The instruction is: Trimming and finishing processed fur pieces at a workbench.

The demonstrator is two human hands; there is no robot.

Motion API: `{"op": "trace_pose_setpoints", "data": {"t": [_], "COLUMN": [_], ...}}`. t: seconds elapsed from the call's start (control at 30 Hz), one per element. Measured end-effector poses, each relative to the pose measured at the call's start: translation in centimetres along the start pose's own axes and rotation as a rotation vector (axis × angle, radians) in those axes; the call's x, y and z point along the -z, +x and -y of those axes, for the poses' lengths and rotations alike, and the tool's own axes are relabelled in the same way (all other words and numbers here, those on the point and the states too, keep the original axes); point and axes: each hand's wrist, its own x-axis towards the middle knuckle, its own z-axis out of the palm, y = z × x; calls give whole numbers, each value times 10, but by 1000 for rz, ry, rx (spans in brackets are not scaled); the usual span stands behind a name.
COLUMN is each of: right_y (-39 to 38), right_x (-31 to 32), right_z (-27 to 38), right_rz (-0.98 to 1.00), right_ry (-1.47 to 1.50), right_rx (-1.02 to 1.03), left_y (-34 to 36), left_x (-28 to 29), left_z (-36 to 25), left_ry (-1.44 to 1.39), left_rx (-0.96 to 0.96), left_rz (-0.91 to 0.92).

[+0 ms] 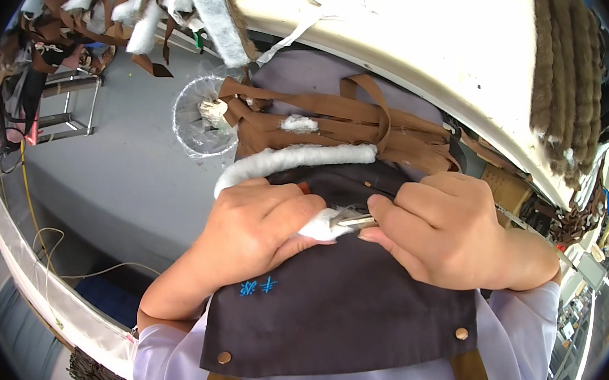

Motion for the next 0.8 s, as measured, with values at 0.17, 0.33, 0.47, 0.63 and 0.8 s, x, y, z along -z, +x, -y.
{"op": "trace_pose_setpoints", "data": {"t": [0.17, 0.33, 0.47, 0.63, 0.8], "right_y": [-2, 0, 0, 3, -1], "right_x": [-8, -23, -26, -23, -28], "right_z": [6, 8, 7, 4, 8], "right_rz": [82, 21, 51, 201, 243], "right_ry": [-70, -34, 29, 236, 291], "right_rx": [71, 51, 23, -38, -86], "left_y": [-3, -5, -3, -6, -8], "left_x": [-9, -11, -11, -18, -22], "left_z": [-5, -4, -6, -3, -5], "left_ry": [20, 100, 64, 21, 23], "left_rx": [-15, -33, -39, -62, -48], "left_rz": [14, 18, 39, 66, 64]}}
